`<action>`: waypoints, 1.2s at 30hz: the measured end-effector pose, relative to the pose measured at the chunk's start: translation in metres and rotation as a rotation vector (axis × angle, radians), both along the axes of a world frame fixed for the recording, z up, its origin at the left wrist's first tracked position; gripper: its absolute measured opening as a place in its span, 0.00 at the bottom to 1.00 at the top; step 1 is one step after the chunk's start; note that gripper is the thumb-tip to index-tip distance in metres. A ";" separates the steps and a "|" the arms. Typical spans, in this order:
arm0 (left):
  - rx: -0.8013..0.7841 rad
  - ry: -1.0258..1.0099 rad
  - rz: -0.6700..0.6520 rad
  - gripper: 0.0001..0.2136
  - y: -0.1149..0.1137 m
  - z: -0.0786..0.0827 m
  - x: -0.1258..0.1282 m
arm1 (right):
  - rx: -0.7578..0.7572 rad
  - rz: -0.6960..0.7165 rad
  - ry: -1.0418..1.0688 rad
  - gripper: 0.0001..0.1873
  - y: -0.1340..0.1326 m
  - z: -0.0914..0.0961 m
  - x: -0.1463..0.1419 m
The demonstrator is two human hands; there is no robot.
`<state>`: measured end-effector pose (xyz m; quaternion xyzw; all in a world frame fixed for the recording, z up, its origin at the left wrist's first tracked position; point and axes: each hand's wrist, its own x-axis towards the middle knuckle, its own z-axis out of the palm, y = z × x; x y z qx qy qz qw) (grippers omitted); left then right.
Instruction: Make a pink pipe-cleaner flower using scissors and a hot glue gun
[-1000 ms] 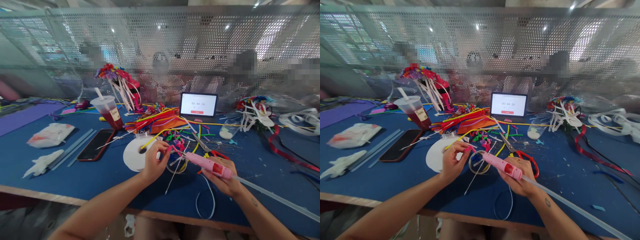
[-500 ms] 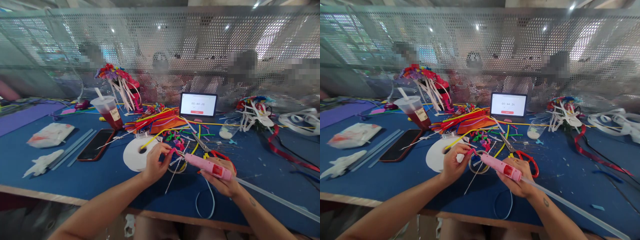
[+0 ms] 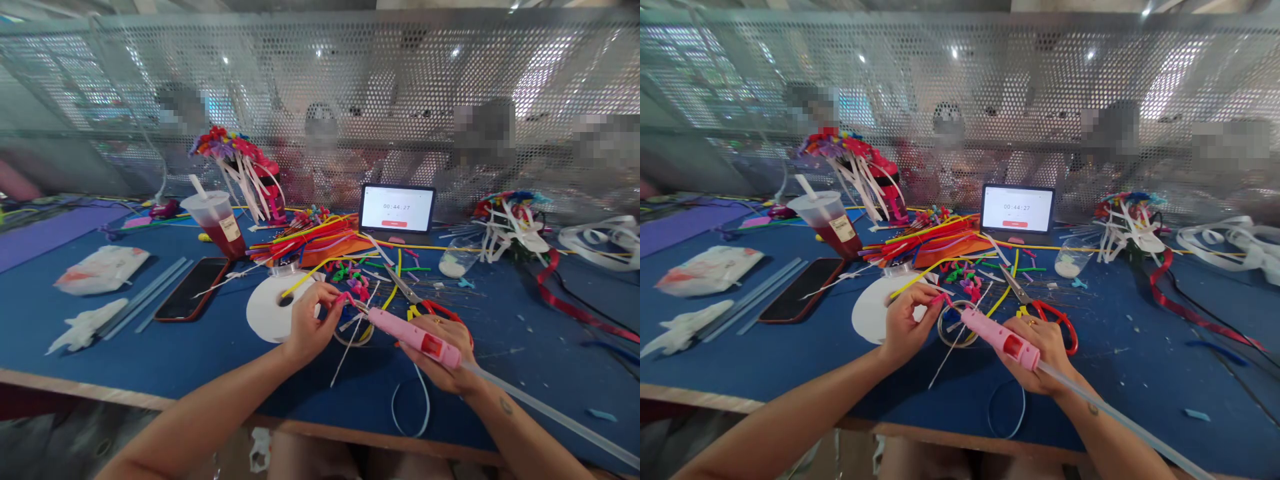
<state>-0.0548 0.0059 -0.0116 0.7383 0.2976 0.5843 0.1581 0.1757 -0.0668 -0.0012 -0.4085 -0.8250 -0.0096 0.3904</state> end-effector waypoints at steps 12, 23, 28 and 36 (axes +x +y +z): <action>-0.126 -0.069 -0.041 0.05 0.001 -0.003 0.000 | 0.026 -0.016 0.011 0.04 0.000 -0.005 0.004; -0.205 -0.122 -0.084 0.05 0.000 -0.004 0.002 | 0.014 -0.001 -0.015 0.04 0.003 -0.008 0.003; -0.326 -0.245 -0.177 0.07 0.000 -0.001 0.004 | -0.020 -0.003 -0.023 0.03 0.003 -0.009 0.004; -0.271 -0.102 -0.228 0.06 -0.003 0.002 0.004 | -0.055 -0.097 0.123 0.06 0.000 -0.001 0.005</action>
